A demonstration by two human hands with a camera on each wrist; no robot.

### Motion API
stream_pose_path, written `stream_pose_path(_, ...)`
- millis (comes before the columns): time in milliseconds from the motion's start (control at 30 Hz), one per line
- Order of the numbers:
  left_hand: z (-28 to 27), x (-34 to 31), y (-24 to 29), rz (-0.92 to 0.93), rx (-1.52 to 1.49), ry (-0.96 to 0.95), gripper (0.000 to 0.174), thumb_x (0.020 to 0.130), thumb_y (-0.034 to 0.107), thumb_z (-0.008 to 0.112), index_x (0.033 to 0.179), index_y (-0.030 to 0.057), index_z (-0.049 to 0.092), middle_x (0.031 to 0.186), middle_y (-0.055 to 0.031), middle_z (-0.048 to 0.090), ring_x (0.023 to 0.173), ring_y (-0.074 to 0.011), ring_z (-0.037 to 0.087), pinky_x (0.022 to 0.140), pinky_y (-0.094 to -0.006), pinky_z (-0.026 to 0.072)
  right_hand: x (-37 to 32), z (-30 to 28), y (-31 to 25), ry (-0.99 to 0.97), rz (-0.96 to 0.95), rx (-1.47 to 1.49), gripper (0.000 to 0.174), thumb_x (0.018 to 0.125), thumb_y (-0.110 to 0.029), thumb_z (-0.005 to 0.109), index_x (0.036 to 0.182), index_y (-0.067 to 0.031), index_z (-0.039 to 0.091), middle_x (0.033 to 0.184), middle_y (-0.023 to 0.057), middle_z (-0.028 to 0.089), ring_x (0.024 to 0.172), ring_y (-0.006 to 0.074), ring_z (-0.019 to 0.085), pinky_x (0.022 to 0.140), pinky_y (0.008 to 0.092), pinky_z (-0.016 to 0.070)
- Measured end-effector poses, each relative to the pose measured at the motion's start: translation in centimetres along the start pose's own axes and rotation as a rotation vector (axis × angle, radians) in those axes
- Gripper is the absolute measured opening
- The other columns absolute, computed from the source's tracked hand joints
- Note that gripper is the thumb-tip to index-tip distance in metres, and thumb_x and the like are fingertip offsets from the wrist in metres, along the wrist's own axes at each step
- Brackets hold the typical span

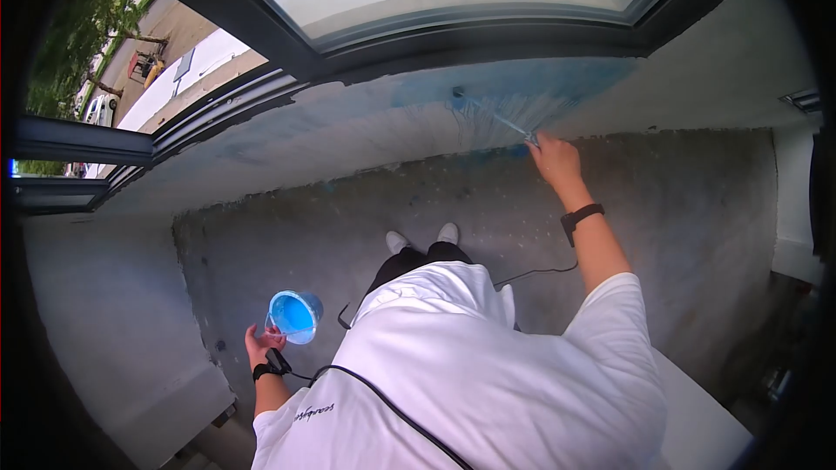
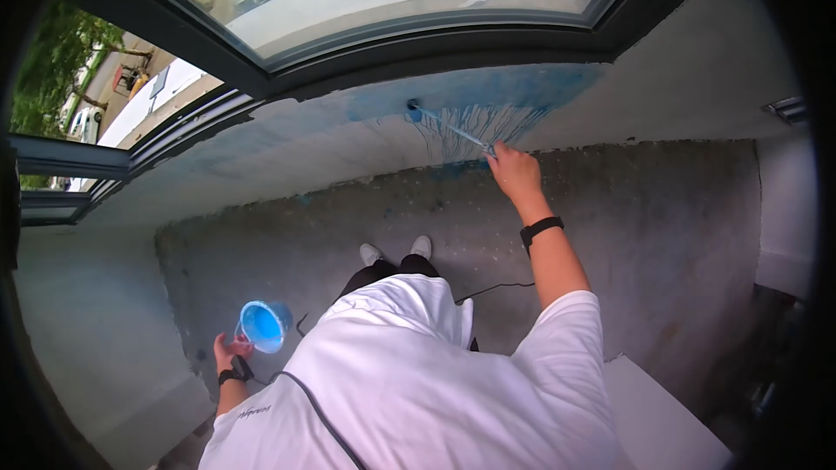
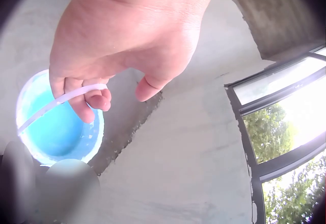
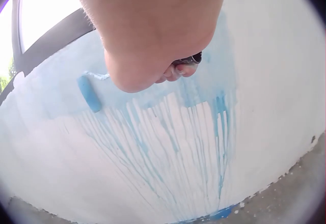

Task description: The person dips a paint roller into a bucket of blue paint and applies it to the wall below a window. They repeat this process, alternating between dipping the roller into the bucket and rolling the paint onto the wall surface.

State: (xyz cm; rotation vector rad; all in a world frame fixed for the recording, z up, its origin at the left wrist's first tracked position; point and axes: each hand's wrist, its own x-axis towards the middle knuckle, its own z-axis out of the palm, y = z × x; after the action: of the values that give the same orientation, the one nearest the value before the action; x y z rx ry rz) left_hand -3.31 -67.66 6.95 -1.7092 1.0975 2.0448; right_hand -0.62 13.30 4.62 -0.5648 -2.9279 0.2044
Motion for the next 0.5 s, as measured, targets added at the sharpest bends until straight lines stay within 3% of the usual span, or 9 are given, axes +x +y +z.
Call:
stream_pose_path(67, -0.2, 0.9, 0.5, 0.015, 0.015, 0.069, 0.035, 0.082, 0.041, 0.055, 0.084, 0.0071, 0.047, 0.082, -0.0062, 0.056, 0.089, -0.0221, 0.055, 0.091, -0.0432, 0.0397, 0.9, 1.1, -3.5, 0.008, -0.032, 0.041, 0.029, 0.087, -0.036, 0.062, 0.089, -0.008, 0.057, 0.069, 0.0138, 0.065, 0.065, 0.035, 0.066, 0.056, 0.0454, 0.0522)
stream_pose_path(233, 0.7, -0.1, 1.1, -0.031, 0.075, -0.046, 0.037, 0.08, 0.043, 0.055, 0.082, 0.0069, 0.05, 0.083, -0.0061, 0.058, 0.086, -0.0216, 0.056, 0.089, -0.0439, 0.0402, 2.2, 3.5, -9.7, 0.009, -0.098, 0.182, 0.032, 0.088, -0.039, 0.061, 0.089, -0.0078, 0.058, 0.068, 0.0154, 0.065, 0.066, 0.0369, 0.066, 0.057, 0.045, 0.0524)
stream_pose_path(300, 2.0, -1.3, 1.2, -0.061, 0.087, -0.024, 0.037, 0.08, 0.044, 0.055, 0.081, 0.0069, 0.051, 0.084, -0.0067, 0.058, 0.085, -0.0215, 0.056, 0.089, -0.0443, 0.0402, 1.7, 3.1, -10.8, -0.093, -0.052, 0.268, 0.033, 0.089, -0.04, 0.059, 0.088, -0.0069, 0.058, 0.069, 0.0174, 0.064, 0.066, 0.0394, 0.064, 0.058, 0.0476, 0.0512)
stream_pose_path(500, 1.1, 1.4, 2.7, -0.022, 0.149, -0.115, 0.037, 0.08, 0.044, 0.054, 0.079, 0.0075, 0.05, 0.083, -0.0055, 0.058, 0.088, -0.022, 0.056, 0.089, -0.0448, 0.0402, -2.3, 3.9, -12.8, -0.089, 0.097, 0.56, 0.036, 0.091, -0.038, 0.059, 0.083, -0.0034, 0.057, 0.069, 0.0222, 0.062, 0.071, 0.0444, 0.061, 0.059, 0.051, 0.0467)
